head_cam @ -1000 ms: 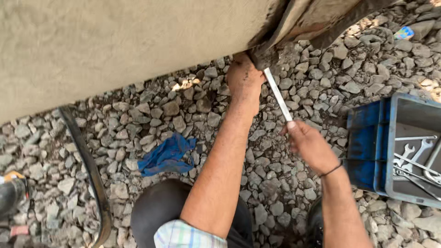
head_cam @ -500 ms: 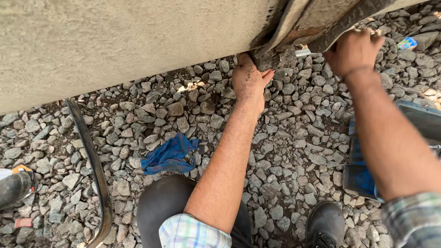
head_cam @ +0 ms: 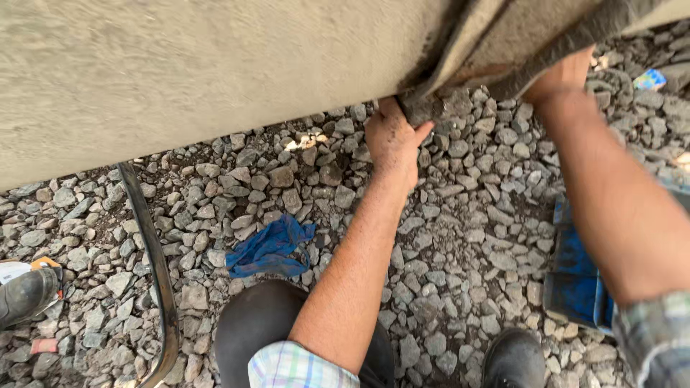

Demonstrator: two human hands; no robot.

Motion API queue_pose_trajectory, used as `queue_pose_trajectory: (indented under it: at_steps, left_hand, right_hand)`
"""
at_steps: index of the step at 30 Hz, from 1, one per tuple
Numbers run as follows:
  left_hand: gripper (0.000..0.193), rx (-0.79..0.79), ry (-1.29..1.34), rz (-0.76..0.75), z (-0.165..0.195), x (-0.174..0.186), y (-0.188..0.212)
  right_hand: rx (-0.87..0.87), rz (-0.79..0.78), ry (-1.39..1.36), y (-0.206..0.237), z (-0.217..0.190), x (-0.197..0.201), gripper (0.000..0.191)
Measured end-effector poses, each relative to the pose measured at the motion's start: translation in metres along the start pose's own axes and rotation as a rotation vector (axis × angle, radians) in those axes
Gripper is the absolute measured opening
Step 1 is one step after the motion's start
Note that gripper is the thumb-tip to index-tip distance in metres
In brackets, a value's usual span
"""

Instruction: The person kneels on gravel and uses a wrench to loosen and remove a bolt from the vehicle's undercarriage. They then use their hands to pull away a piece of the vehicle's underbody material.

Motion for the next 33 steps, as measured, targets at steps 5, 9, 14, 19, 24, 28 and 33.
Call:
queue_pose_trajectory:
  at_steps: [5,9,14,19,24,28,33]
  left_hand:
    - [0.063,-0.022,0.038,-0.010,-0.003,0.000,-0.005]
    - [0.056,-0.012,0.055,-0.026,-0.009,0.001,-0.010]
    - [0.050,-0.178,-0.465,-0.001,-0.007,0.003,-0.012]
    - [0.050,-0.042,-0.159,-0.094,-0.014,0.004,-0.013]
    - [0.055,0.057,0.061,-0.058,-0.011,0.002,-0.010]
    - [0.064,0.137,-0.230,-0.037,-0.006,0.004,-0.006]
    - [0.057,0.149,0.013,-0.086,-0.004,0.002,-0.004]
  right_hand:
    - [-0.144,-0.115,-0.162,0.068,0.011,-0.023,0.037]
    - [-0.235,-0.116,-0.024,0.080,-0.037,0.053,0.040]
    - [-0.633,-0.263,-0.869,0.182,-0.211,0.124,0.046]
    - [-0.833,-0.366,-1.171,0.214,-0.168,0.065,0.052]
    - [-0.799,-0.458,-1.086,0.222,-0.119,0.011,0.051]
    - [-0.715,-0.727,-1.378,0.204,-0.126,0.031,0.051]
    - [-0.567,-0.596,-0.730,0.179,-0.057,0.007,0.065]
Point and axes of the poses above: each hand's wrist, its own y-axis away from the middle knuckle, its own x-axis out of the back of the hand, z = x × y, the point moved 4 cm from there along -y, towards the middle knuckle, and after that the axes turned 9 degrees about -z, right-handed, at the moved point
